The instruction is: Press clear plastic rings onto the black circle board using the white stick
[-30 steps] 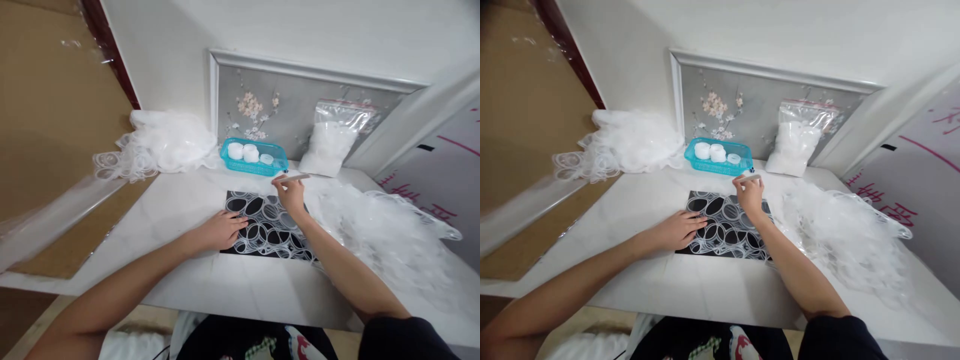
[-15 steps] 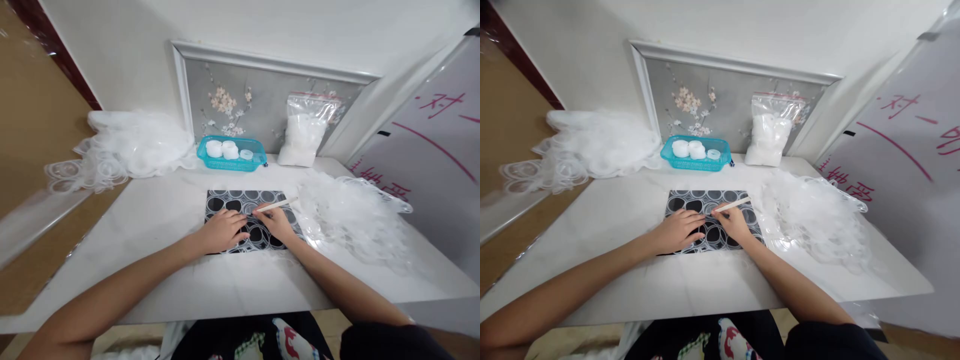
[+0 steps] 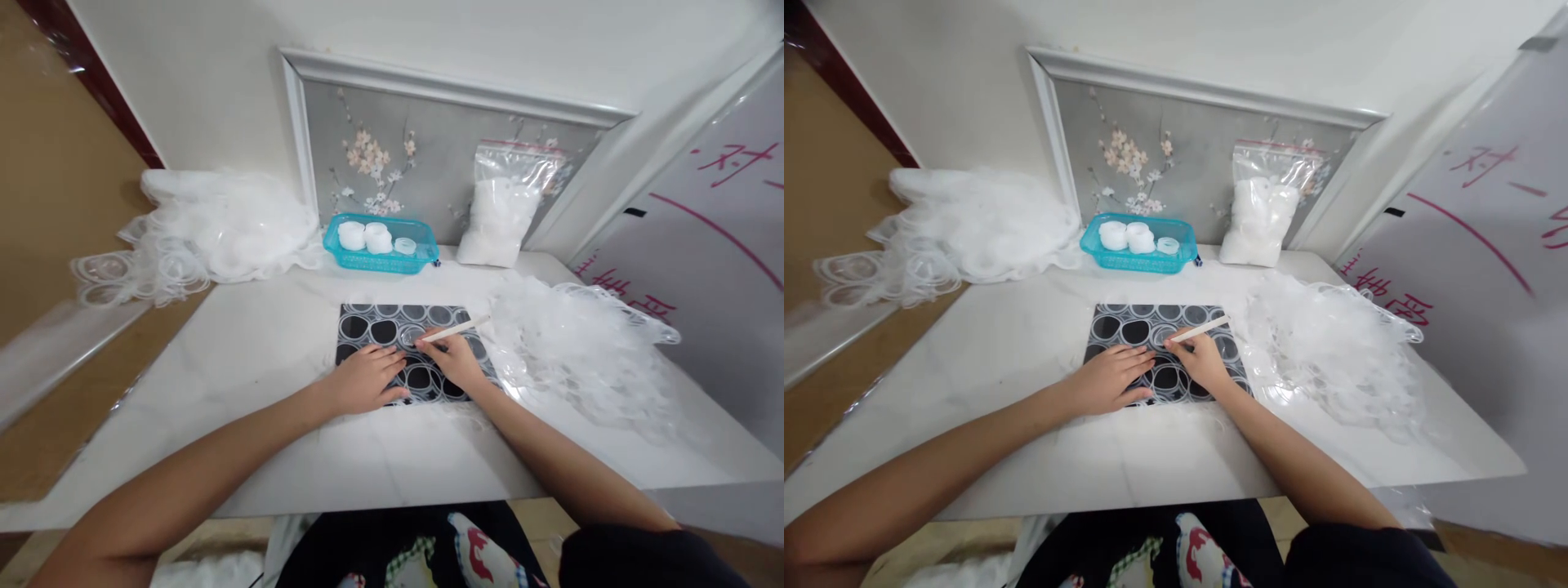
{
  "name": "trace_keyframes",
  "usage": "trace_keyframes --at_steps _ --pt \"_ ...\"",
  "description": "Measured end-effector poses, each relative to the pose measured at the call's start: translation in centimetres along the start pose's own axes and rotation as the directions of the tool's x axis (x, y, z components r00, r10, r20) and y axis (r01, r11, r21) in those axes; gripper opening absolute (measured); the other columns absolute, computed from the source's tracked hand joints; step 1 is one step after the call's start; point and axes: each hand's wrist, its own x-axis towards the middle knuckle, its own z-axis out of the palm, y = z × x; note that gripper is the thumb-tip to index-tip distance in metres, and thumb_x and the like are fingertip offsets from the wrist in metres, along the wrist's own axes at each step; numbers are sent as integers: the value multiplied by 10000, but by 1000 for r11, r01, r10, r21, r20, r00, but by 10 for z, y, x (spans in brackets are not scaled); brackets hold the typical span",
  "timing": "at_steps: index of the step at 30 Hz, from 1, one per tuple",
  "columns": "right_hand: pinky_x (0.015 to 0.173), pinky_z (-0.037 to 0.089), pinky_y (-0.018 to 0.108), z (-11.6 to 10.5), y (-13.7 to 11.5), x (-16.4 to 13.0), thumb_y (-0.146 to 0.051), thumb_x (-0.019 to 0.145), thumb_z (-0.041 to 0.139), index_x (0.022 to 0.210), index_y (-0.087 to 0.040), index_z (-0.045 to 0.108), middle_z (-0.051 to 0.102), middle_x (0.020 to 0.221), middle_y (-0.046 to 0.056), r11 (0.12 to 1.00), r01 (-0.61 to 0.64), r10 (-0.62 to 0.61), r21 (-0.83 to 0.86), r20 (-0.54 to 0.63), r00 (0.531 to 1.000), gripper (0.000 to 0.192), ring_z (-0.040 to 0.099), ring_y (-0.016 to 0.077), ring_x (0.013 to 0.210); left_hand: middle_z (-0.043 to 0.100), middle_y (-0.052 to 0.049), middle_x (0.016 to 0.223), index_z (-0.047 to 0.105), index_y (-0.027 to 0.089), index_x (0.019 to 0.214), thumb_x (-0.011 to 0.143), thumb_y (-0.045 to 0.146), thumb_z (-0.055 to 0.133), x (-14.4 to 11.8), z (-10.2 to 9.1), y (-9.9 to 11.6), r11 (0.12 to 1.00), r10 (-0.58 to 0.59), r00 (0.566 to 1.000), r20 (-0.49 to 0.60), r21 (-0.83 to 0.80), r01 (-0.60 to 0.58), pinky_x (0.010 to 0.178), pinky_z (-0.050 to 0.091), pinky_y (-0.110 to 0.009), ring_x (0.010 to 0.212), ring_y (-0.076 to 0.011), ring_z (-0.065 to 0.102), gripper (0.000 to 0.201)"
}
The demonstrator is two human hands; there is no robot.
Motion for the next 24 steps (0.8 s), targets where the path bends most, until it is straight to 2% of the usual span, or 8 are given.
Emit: trace_keyframes --at_steps 5,8,11,13,15,17,20,24 --pt "919 473 453 1 0 -5 -355 887 572 829 -210 686 731 872 66 966 121 -121 -230 14 993 194 636 289 1020 542 -143 1357 569 80 1277 967 506 390 0 0 -1 1000 -3 1000 2 -27 3 1078 359 -438 1279 -288 493 556" --pt "1106 211 604 7 -6 -17 -260 934 497 910 -237 687 738 911 48 812 297 -290 -503 94 952 193 488 315 1258 548 -147 1349 574 92 1272 937 526 447 1 -2 -2 998 -12 1000 -2 -56 12 1083 353 -439 1279 -293 493 563" --pt "1127 35 644 7 -11 -13 -160 922 469 942 -246 682 736 885 47 652 409 -354 -638 222 909 230 450 298 1294 546 -148 1352 576 104 1266 895 521 514 2 -5 -1 997 -20 1000 15 -75 21 1068 357 -453 1268 -302 502 562" --pt "1121 73 639 -4 -13 6 -134 900 470 902 -245 683 732 880 43 647 365 -333 -669 183 925 240 525 289 1197 526 -158 1369 572 104 1267 886 503 527 2 -6 -1 997 -28 999 35 -73 30 1065 347 -467 1270 -303 500 553" --pt "1092 188 616 -25 -13 31 -146 884 473 849 -231 682 728 896 43 707 220 -291 -672 7 957 229 587 283 1065 496 -165 1395 565 103 1273 887 496 524 2 -7 0 997 -43 998 47 -69 46 1074 326 -475 1290 -301 481 552" --pt "1014 351 526 -49 -10 51 -199 882 486 810 -200 680 719 885 62 793 84 -243 -604 -186 952 207 624 266 938 477 -159 1411 559 105 1281 890 498 519 2 -8 -1 996 -52 997 61 -74 57 1083 307 -477 1308 -294 463 556" --pt "839 468 383 -70 -3 52 -248 858 532 724 -181 667 710 823 63 875 93 -196 -474 -172 966 201 647 230 795 507 -128 1391 575 127 1268 902 492 508 6 -13 -2 993 -68 993 92 -94 76 1072 317 -467 1298 -278 476 521" --pt "729 478 324 -63 6 19 -275 856 550 693 -186 676 707 821 51 922 80 -131 -379 -110 985 224 654 209 750 583 -85 1322 627 153 1187 958 443 445 16 -26 -3 987 -94 985 145 -119 111 1004 385 -411 1235 -238 540 412"
